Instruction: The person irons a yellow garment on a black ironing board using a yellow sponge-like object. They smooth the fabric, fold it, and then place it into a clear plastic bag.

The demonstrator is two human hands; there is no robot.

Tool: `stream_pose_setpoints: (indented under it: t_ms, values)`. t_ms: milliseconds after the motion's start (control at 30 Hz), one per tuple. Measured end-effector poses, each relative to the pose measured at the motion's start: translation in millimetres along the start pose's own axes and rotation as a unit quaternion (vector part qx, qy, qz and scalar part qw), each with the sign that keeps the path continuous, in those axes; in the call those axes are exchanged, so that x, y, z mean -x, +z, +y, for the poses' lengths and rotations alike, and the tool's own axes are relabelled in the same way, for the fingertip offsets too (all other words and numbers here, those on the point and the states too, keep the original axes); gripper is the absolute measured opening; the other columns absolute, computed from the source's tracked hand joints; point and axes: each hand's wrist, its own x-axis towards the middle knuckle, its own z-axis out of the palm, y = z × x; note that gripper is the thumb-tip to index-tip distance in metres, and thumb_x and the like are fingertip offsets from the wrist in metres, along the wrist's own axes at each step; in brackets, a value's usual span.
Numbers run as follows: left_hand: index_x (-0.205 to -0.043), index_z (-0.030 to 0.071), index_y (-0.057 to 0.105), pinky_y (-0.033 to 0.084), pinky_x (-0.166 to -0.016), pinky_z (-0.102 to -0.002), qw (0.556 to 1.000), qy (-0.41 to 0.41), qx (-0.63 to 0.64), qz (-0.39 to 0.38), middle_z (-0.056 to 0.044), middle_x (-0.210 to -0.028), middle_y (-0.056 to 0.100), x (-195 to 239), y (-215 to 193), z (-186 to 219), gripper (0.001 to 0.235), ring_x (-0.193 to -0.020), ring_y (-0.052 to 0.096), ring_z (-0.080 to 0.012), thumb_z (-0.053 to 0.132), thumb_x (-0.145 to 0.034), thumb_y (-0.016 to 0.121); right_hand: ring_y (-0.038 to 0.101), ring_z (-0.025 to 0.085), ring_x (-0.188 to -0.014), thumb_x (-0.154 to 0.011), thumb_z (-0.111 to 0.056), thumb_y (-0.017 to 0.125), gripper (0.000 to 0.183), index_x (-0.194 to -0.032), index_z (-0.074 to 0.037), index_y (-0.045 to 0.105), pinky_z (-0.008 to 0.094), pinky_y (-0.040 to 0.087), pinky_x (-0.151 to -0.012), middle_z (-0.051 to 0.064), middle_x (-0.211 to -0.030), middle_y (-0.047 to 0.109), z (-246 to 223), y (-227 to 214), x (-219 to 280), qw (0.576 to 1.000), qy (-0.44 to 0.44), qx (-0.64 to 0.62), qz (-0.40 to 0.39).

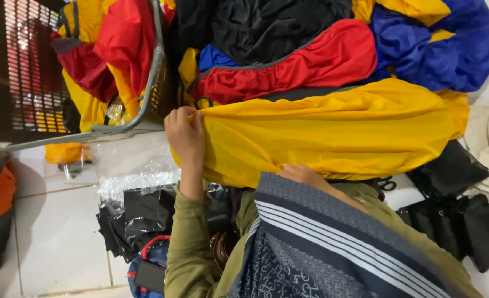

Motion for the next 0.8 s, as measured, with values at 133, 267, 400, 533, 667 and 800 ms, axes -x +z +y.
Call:
stream_pose_setpoints:
  t_ms: [133,267,400,533,667,800]
  values:
    - [-0.109,0.01,0.07,0.049,-0.098,-0.047,0.967,0.248,0.061,0.009,-0.009,-0.103,0.065,62.2,18.3,69.4,0.031,-0.109,0.062,-0.0363,0.013,-0.081,0.084,0.063,0.023,-0.083,-0.089,-0.025,0.069,0.021,-0.108,-0.015,0.07,0.036,0.053,-0.066,0.0,-0.097,0.064,-16.0,-27.6,73.7,0.6,-0.553,0.54,0.208]
    - [-0.122,0.015,0.068,0.032,-0.119,-0.047,0.92,0.369,-0.014,-0.132,-0.004,-0.127,0.068,105.5,26.7,132.0,0.05,-0.137,0.052,-0.0278,0.007,-0.076,0.085,0.067,0.024,-0.084,-0.095,-0.029,0.064,0.02,-0.108,-0.014,0.07,0.034,0.057,-0.07,0.001,-0.095,0.065,-0.5,-25.6,80.4,0.654,-0.552,0.476,0.201]
    - [-0.091,0.016,0.072,0.038,-0.111,-0.047,0.952,0.285,0.009,-0.111,0.0,-0.112,0.073,101.6,75.5,108.2,0.019,-0.121,0.061,-0.0248,0.033,-0.087,0.079,0.059,0.02,-0.075,-0.09,-0.01,0.062,0.015,-0.1,-0.016,0.071,0.031,0.054,-0.065,-0.001,-0.087,0.057,12.5,-38.6,59.4,0.578,-0.576,0.531,0.229]
    - [-0.089,0.02,0.065,0.049,-0.072,-0.034,0.976,0.206,-0.041,-0.06,0.004,-0.083,0.062,77.6,94.1,96.7,0.014,-0.079,0.065,-0.021,0.03,-0.093,0.075,0.06,0.023,-0.087,-0.088,-0.014,0.065,0.006,-0.094,-0.013,0.065,0.035,0.052,-0.07,0.001,-0.095,0.056,16.0,-109.9,80.0,0.546,-0.418,0.592,0.421]
    - [-0.098,0.018,0.064,0.048,-0.066,-0.032,0.977,0.194,-0.069,-0.057,0.002,-0.089,0.062,77.0,90.2,106.5,0.011,-0.077,0.064,-0.0211,0.021,-0.094,0.074,0.064,0.017,-0.088,-0.097,-0.018,0.066,0.015,-0.112,-0.015,0.068,0.027,0.053,-0.07,-0.002,-0.097,0.054,32.0,-182.3,115.1,0.516,-0.27,0.594,0.555]
    - [-0.102,0.021,0.065,0.044,-0.068,-0.03,0.974,0.191,-0.107,-0.054,0.005,-0.091,0.062,85.0,101.1,99.6,0.008,-0.083,0.063,-0.0179,0.023,-0.097,0.07,0.063,0.017,-0.088,-0.102,-0.035,0.069,0.021,-0.104,-0.015,0.067,0.029,0.054,-0.073,-0.003,-0.095,0.054,24.6,-139.7,100.0,0.563,-0.351,0.524,0.534]
